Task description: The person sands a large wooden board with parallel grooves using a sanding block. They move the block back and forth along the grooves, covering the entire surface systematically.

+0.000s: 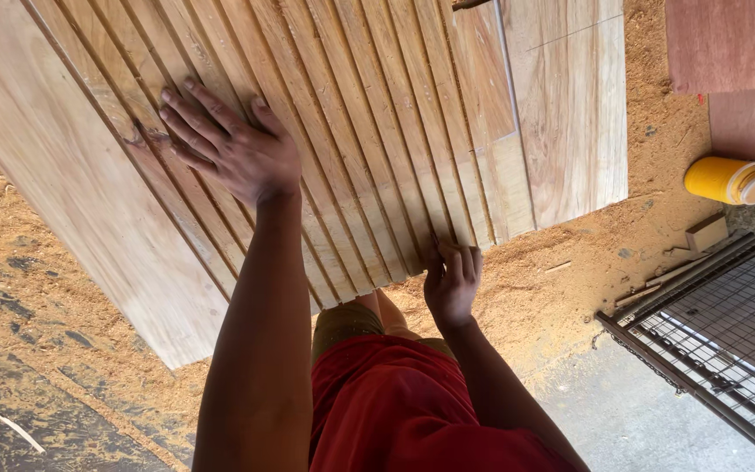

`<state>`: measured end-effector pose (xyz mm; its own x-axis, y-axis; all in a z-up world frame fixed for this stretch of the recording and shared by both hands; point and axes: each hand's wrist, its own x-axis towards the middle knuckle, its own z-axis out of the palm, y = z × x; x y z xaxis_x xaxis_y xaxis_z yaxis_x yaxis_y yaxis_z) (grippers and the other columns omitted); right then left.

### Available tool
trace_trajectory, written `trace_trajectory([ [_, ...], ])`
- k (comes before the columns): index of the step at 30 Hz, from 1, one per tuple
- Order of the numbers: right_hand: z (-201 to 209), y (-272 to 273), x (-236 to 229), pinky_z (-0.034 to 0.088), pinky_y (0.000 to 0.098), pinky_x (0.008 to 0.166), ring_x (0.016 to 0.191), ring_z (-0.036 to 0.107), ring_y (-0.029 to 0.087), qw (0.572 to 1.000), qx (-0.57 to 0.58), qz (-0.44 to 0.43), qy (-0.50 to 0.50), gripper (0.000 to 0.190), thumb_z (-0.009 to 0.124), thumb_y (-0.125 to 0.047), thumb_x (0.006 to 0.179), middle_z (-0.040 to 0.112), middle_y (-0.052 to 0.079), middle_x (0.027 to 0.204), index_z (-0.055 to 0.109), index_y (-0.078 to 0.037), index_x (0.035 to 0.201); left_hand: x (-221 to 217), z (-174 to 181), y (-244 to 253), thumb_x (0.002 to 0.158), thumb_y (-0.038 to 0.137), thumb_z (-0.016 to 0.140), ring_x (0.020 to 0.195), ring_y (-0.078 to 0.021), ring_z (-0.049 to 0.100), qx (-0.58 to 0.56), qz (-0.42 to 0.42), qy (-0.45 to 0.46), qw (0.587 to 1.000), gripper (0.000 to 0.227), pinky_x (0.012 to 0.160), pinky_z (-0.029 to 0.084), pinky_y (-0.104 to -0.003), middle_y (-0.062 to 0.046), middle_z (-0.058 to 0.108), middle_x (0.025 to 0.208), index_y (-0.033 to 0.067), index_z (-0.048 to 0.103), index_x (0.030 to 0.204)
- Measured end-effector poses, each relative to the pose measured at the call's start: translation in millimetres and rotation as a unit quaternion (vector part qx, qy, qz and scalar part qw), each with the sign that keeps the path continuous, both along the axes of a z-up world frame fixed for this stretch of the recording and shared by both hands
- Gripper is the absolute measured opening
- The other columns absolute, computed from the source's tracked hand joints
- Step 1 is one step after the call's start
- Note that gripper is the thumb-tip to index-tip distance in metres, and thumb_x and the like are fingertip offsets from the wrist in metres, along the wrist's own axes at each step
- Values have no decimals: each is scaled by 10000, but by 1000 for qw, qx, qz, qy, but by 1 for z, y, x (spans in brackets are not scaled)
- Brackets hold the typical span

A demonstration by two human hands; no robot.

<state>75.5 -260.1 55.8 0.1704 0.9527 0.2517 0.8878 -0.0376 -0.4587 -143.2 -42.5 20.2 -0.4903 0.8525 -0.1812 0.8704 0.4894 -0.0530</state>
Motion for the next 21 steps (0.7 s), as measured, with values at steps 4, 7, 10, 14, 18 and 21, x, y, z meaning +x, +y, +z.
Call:
trace_trajectory([
  [4, -23, 30, -10, 485, 428, 743, 841, 589, 309, 999, 35, 7, 4, 45, 647, 39, 954, 662, 131, 920, 629, 0, 941, 5, 5, 3, 1122, 598, 204, 1639, -387, 101, 28, -7, 3, 1000, 773, 1335, 123, -605, -196, 78, 1753, 83, 85, 1686],
  [7, -28, 89, -21, 504, 438, 770, 872, 592, 321, 999, 45, 8, 21, 97, 591, 69, 934, 689, 138, 987, 625, -21, 932, 2, 7, 5, 1120, 592, 199, 1638, -381, 101, 17, -3, 4, 1000, 769, 1333, 123, -602, -198, 80, 1751, 86, 90, 1688],
  [10, -35, 152, -29, 501, 463, 782, 868, 582, 324, 997, 72, 29, 26, 89, 603, 38, 930, 668, 120, 930, 627, -42, 898, 3, 7, 0, 1117, 597, 198, 1633, -382, 99, -8, -1, -5, 1000, 776, 1325, 122, -601, -205, 80, 1749, 81, 94, 1687],
  [14, -34, 173, -28, 494, 461, 813, 884, 579, 338, 998, 43, 41, 2, 62, 614, 17, 920, 628, 143, 890, 616, -37, 889, 4, 12, 2, 1113, 586, 194, 1636, -370, 96, -11, 2, -16, 1000, 761, 1324, 120, -597, -191, 82, 1752, 98, 90, 1688],
  [18, -16, 78, -13, 498, 431, 791, 868, 599, 291, 999, 44, 31, -1, 110, 572, 53, 940, 699, 129, 964, 648, -25, 957, 4, 14, 5, 1116, 591, 185, 1637, -373, 88, -8, -2, -16, 1000, 769, 1325, 107, -604, -193, 77, 1756, 89, 78, 1689],
  [21, -10, 26, -7, 490, 440, 760, 849, 599, 307, 999, 25, 23, 1, 32, 640, 7, 954, 678, 123, 906, 625, -13, 935, 2, 14, -2, 1118, 583, 176, 1641, -370, 84, -28, -1, -9, 1000, 765, 1329, 104, -598, -192, 74, 1759, 86, 67, 1690],
])
